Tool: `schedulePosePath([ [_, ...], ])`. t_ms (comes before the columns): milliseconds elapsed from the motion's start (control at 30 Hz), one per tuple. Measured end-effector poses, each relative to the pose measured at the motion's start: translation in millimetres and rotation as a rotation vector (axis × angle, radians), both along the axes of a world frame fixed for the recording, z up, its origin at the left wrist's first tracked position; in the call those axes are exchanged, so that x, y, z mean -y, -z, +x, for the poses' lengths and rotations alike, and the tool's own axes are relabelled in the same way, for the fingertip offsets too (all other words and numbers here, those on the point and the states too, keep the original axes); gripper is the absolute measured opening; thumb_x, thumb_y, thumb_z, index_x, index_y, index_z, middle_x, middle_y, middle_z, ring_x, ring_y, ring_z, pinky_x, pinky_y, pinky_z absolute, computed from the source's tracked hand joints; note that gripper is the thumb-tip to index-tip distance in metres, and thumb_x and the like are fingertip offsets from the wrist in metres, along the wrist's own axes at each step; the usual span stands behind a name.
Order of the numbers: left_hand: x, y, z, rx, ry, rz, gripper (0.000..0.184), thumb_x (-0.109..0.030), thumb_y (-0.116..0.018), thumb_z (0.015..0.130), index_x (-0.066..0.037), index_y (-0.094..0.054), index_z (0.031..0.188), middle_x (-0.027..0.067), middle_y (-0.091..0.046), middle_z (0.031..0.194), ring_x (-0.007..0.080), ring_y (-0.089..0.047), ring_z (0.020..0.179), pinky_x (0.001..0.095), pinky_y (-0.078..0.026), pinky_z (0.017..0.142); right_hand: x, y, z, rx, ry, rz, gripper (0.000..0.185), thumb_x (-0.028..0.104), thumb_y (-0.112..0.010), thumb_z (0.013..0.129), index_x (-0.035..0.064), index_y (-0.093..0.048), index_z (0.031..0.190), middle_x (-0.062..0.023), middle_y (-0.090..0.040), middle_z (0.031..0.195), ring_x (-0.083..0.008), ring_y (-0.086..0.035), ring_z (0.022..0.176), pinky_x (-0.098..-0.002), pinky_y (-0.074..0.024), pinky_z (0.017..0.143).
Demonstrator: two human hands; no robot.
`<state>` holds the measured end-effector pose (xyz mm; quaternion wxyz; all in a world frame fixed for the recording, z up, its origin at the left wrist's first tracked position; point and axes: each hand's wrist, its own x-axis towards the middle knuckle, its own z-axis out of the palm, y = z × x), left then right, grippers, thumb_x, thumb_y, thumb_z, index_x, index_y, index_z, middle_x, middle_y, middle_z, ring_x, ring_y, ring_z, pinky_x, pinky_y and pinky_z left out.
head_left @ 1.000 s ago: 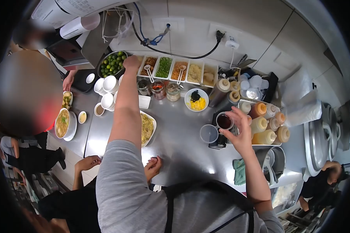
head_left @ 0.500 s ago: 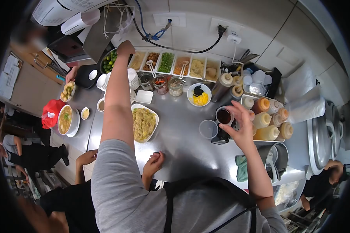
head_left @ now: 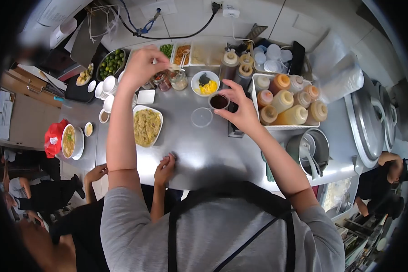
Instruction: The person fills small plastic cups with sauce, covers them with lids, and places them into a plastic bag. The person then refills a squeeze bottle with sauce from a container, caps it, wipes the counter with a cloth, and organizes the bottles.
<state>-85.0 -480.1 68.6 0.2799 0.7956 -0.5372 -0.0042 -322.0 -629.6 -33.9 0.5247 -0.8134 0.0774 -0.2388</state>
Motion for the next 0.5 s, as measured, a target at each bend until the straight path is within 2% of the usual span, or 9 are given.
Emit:
schedulePosePath([
  [33,5.3,0.9,-19.0,-0.086,0.073,-0.048,0.010,-0.006,-0.067,0.065,-0.003,-0.066,0.075,0.0065,-0.054,0.073,0.0189,-0.051,0.073,0.0285,-0.040,0.065,-1.9,0.7,-2.1,-0.009,0.006,-0.005,0.075,0.007,-0.073,0.065,0.0080,-0.031,0.127,-0.0104,-0.056,0.104,-0.0203,-0.054,0.101,-0.0341,-0.0410,0.091],
  [67,10.6,-0.5,-38.5,-0.085,0.068,-0.044,0.010,-0.006,-0.067,0.065,-0.003,-0.066,0.075,0.0065,-0.054,0.073,0.0189,-0.051,0.073,0.0285,-0.040,0.065,-2.3,0.1,-4.6,-0.009,0.001,-0.001,0.075,0.007,-0.073,0.065,0.0080,-0.031,0.127,-0.0104,-0.056,0.104,-0.0203,-0.054,0.101,-0.0341,-0.0410,0.091],
  [133,20.3,-4.5,-76.4,0.074,0.193,0.017,0.009,-0.007,-0.066,0.066,-0.005,-0.067,0.075,0.0062,-0.054,0.075,0.0209,-0.049,0.079,0.0288,-0.040,0.070,-2.5,-1.6,-12.0,-0.032,-0.001,0.012,0.074,0.008,-0.073,0.065,0.0080,-0.032,0.127,-0.0108,-0.056,0.104,-0.0202,-0.054,0.101,-0.0345,-0.0405,0.092],
  [267,35.9,12.8,-122.1,0.103,0.251,0.078,0.009,-0.008,-0.066,0.067,-0.006,-0.067,0.076,0.0054,-0.054,0.077,0.0222,-0.048,0.085,0.0314,-0.040,0.075,-2.0,-7.8,-27.1,0.004,0.007,0.014,0.074,0.008,-0.074,0.065,0.0079,-0.032,0.126,-0.0107,-0.057,0.103,-0.0201,-0.054,0.101,-0.0345,-0.0406,0.091],
  [333,42.4,20.6,-136.4,0.033,0.303,0.162,0.006,-0.008,-0.064,0.066,-0.008,-0.066,0.071,0.0070,-0.056,0.081,0.0256,-0.049,0.093,0.0350,-0.041,0.080,-1.6,-10.4,-34.7,0.025,0.003,0.009,0.074,0.008,-0.074,0.064,0.0076,-0.033,0.126,-0.0102,-0.058,0.103,-0.0201,-0.054,0.099,-0.0343,-0.0412,0.089],
  [367,44.5,22.1,-141.9,0.024,0.276,0.169,0.013,-0.005,-0.065,0.068,-0.007,-0.067,0.080,0.0057,-0.054,0.081,0.0229,-0.047,0.089,0.0326,-0.040,0.078,-1.1,-9.9,-37.6,0.060,0.000,-0.024,0.074,0.008,-0.074,0.065,0.0076,-0.033,0.126,-0.0100,-0.058,0.103,-0.0201,-0.055,0.098,-0.0343,-0.0415,0.089],
  [400,44.2,20.3,-146.0,0.028,0.276,0.171,0.013,-0.005,-0.065,0.068,-0.007,-0.067,0.080,0.0057,-0.054,0.081,0.0229,-0.047,0.089,0.0326,-0.040,0.078,-0.7,-8.8,-40.5,0.094,-0.003,-0.056,0.074,0.008,-0.073,0.065,0.0076,-0.033,0.126,-0.0098,-0.058,0.103,-0.0201,-0.055,0.097,-0.0344,-0.0419,0.088],
  [467,42.9,16.0,-151.7,0.091,0.254,-0.030,0.022,-0.001,-0.063,0.068,-0.009,-0.066,0.088,0.0055,-0.055,0.083,0.0199,-0.050,0.085,0.0312,-0.041,0.074,-1.6,-8.9,-47.2,0.126,0.000,-0.089,0.073,0.008,-0.074,0.065,0.0077,-0.033,0.126,-0.0099,-0.058,0.103,-0.0195,-0.056,0.095,-0.0342,-0.0429,0.087],
  [500,40.0,13.1,-149.9,0.095,0.255,-0.031,0.022,-0.001,-0.063,0.068,-0.009,-0.066,0.088,0.0055,-0.055,0.083,0.0199,-0.050,0.085,0.0312,-0.041,0.074,-3.2,-12.4,-51.5,0.133,0.010,-0.053,0.073,0.008,-0.074,0.064,0.0076,-0.034,0.125,-0.0096,-0.058,0.102,-0.0190,-0.056,0.095,-0.0339,-0.0435,0.086],
])
